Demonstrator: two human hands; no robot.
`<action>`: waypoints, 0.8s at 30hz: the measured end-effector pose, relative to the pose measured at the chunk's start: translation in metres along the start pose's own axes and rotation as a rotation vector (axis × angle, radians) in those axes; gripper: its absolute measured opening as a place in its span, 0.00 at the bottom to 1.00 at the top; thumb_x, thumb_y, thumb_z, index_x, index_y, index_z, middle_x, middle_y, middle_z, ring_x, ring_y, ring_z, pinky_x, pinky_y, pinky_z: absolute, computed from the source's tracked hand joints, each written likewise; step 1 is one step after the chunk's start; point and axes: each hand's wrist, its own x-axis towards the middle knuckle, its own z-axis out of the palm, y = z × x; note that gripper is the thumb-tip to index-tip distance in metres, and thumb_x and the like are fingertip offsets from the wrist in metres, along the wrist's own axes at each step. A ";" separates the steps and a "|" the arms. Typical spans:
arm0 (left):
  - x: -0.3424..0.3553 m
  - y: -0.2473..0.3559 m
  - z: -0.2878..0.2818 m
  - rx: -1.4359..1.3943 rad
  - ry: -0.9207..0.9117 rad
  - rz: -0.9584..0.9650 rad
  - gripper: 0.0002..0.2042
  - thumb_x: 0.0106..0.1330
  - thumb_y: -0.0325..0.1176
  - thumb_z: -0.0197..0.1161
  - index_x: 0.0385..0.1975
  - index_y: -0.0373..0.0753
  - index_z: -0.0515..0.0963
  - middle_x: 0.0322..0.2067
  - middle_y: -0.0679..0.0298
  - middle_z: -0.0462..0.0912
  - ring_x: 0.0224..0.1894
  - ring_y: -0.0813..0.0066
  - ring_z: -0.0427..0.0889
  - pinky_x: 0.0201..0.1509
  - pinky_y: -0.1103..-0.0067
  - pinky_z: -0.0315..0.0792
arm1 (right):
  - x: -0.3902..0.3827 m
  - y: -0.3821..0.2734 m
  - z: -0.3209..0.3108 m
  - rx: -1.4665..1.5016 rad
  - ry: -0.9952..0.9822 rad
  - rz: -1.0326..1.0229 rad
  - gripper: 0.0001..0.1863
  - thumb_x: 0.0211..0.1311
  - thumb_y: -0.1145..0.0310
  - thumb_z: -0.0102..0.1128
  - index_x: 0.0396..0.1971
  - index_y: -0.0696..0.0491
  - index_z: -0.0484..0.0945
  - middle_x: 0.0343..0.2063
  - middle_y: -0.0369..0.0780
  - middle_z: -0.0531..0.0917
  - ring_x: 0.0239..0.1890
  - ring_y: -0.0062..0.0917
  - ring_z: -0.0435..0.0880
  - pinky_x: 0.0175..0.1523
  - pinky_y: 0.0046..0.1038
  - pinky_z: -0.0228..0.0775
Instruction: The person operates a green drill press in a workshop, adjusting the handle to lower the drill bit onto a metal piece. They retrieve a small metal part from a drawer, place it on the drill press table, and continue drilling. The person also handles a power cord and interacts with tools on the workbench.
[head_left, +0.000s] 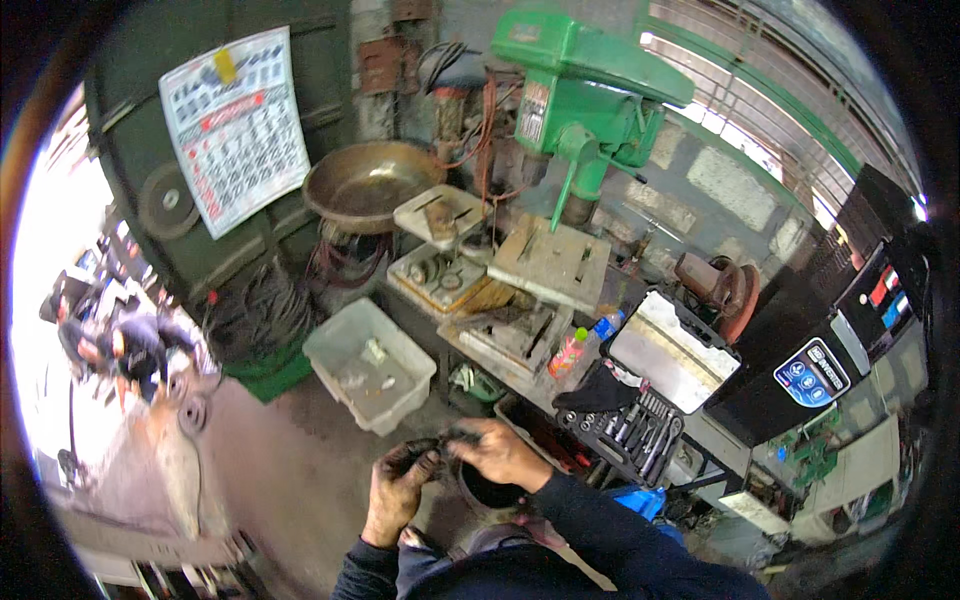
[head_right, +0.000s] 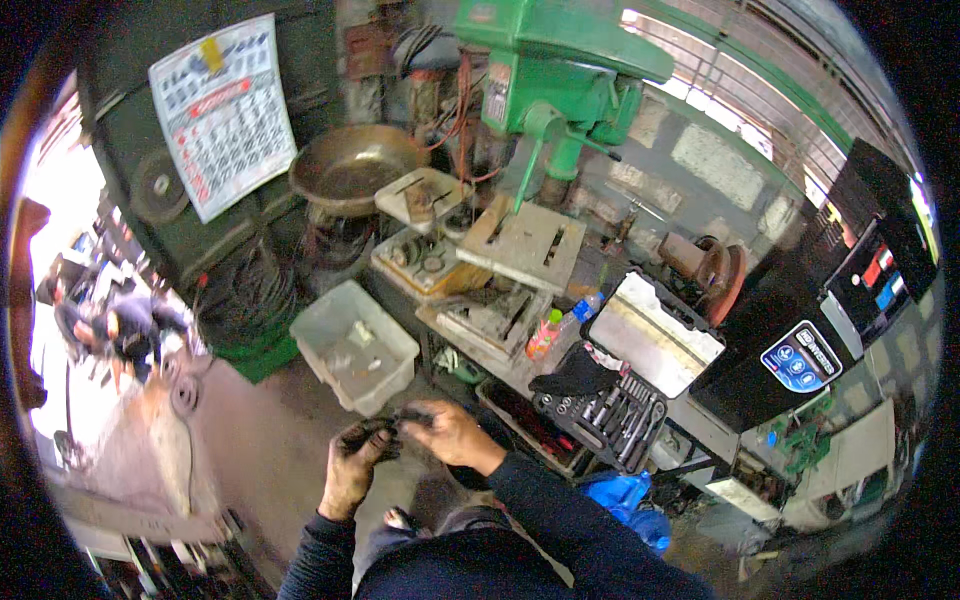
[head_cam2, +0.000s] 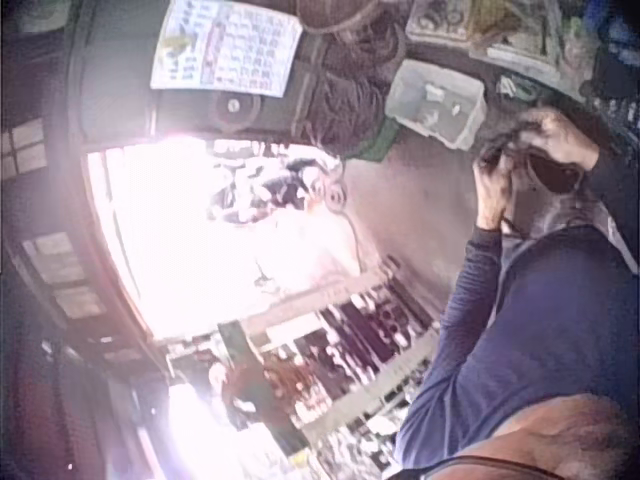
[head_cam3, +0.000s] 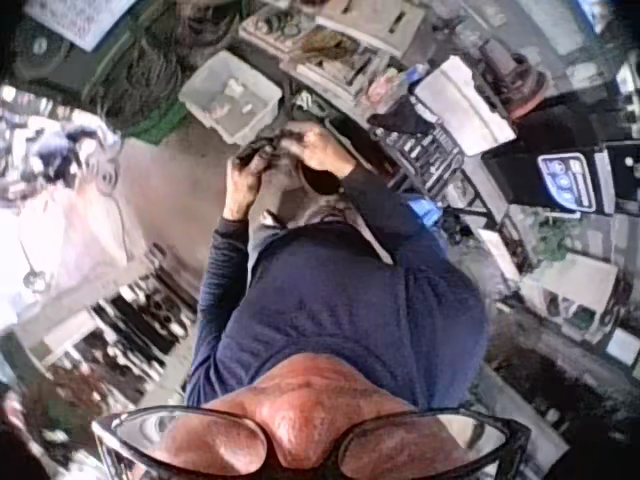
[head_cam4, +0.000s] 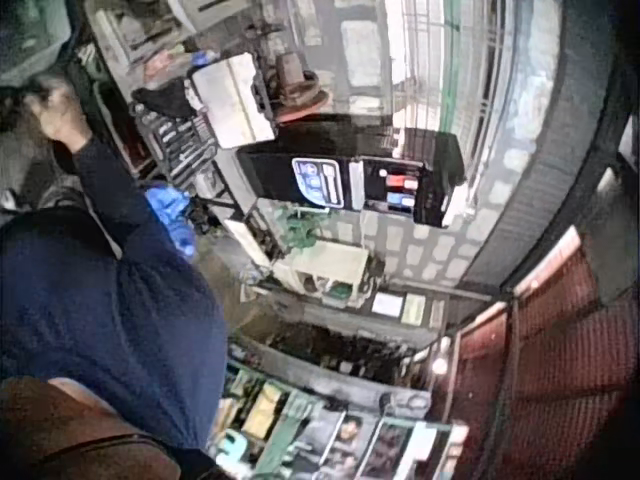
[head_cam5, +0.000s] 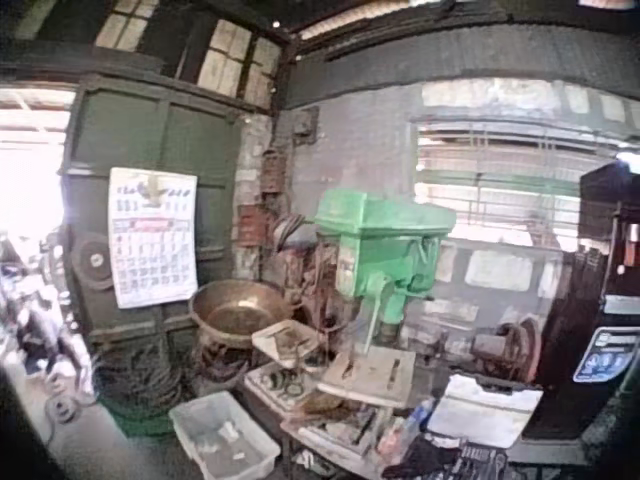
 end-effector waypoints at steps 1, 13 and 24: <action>0.018 0.006 -0.012 0.052 -0.068 -0.027 0.15 0.72 0.34 0.67 0.48 0.28 0.81 0.39 0.59 0.87 0.41 0.76 0.83 0.47 0.78 0.78 | 0.024 -0.002 -0.014 -0.071 0.167 -0.188 0.16 0.71 0.60 0.65 0.49 0.55 0.83 0.43 0.43 0.89 0.44 0.28 0.86 0.54 0.30 0.76; 0.244 -0.002 -0.027 0.564 -0.565 0.386 0.10 0.67 0.30 0.66 0.44 0.33 0.83 0.41 0.50 0.87 0.45 0.55 0.86 0.53 0.69 0.79 | 0.294 0.076 -0.190 0.558 0.885 0.105 0.17 0.76 0.60 0.58 0.58 0.51 0.79 0.41 0.34 0.83 0.40 0.22 0.79 0.49 0.28 0.72; 0.365 0.022 -0.060 0.551 -0.544 0.063 0.14 0.69 0.36 0.67 0.44 0.30 0.83 0.38 0.53 0.89 0.41 0.66 0.87 0.49 0.73 0.79 | 0.357 0.077 -0.230 1.214 0.927 -0.074 0.06 0.77 0.68 0.54 0.47 0.50 0.77 0.36 0.35 0.81 0.37 0.27 0.84 0.39 0.36 0.82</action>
